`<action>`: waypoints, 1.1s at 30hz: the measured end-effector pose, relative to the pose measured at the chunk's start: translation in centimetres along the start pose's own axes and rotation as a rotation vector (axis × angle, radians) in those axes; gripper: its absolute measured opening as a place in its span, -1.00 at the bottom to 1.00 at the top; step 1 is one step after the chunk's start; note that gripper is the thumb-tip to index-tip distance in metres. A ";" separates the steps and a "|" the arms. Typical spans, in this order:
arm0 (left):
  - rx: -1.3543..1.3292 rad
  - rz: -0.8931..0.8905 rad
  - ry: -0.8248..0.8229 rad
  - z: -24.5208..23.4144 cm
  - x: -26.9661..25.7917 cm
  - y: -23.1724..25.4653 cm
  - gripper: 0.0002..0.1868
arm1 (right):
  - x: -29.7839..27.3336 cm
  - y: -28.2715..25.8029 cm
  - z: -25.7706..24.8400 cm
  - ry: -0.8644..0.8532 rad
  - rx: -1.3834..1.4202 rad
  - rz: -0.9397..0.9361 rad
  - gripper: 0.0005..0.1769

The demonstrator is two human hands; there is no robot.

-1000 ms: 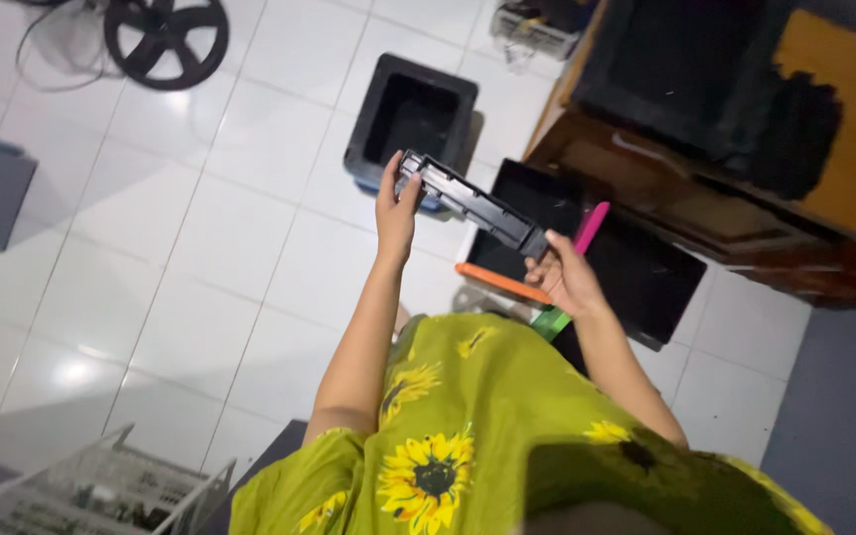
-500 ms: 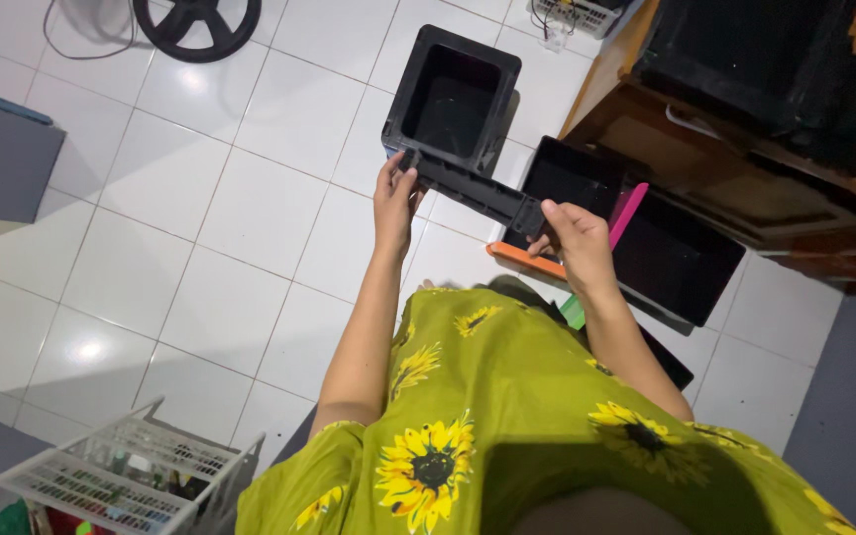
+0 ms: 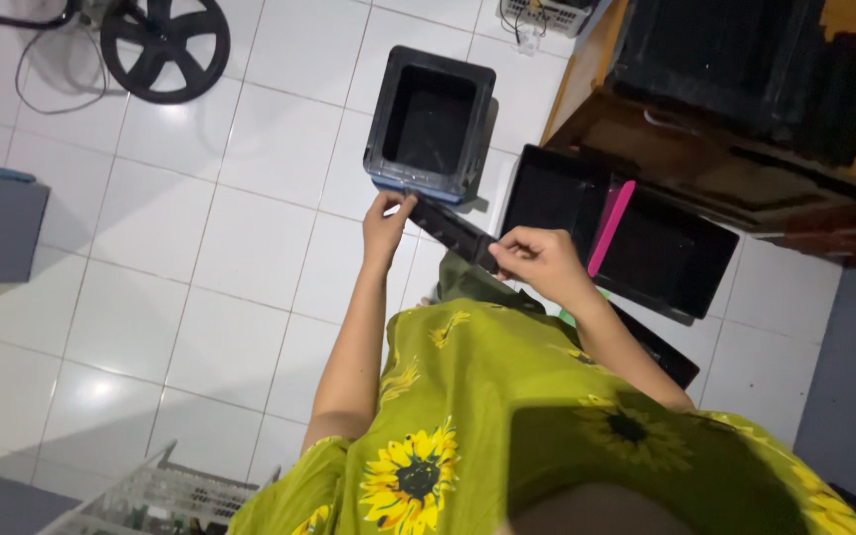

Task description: The person assembles a black plastic container by attaching side panels and a frame. They pick up individual parts, align them, and snap them into place on the floor.

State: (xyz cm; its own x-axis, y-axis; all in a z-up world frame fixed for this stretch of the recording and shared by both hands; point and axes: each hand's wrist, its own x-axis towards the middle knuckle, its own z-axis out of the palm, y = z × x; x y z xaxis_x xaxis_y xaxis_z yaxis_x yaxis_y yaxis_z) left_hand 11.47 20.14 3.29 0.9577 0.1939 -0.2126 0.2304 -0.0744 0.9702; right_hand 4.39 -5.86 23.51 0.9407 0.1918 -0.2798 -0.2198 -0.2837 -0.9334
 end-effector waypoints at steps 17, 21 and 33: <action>0.425 0.156 -0.182 9.6 16.8 -1.2 -0.85 | 16.5 -1.7 -7.3 0.184 -0.041 -0.002 -0.55; 0.434 0.182 -0.209 11.6 18.7 -1.3 -0.90 | 19.1 -1.6 -7.2 0.135 0.041 0.049 -0.51; 0.394 0.109 -0.277 17.3 23.6 -10.0 -0.83 | 25.2 2.6 -7.2 0.169 0.133 0.063 -0.64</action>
State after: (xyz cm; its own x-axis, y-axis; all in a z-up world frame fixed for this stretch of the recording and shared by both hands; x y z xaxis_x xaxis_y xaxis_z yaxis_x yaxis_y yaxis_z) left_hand 34.74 8.55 -13.44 0.9774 -0.0988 -0.1868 0.1227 -0.4546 0.8822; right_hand 29.41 -8.56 15.63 0.9515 0.0142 -0.3072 -0.3010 -0.1611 -0.9399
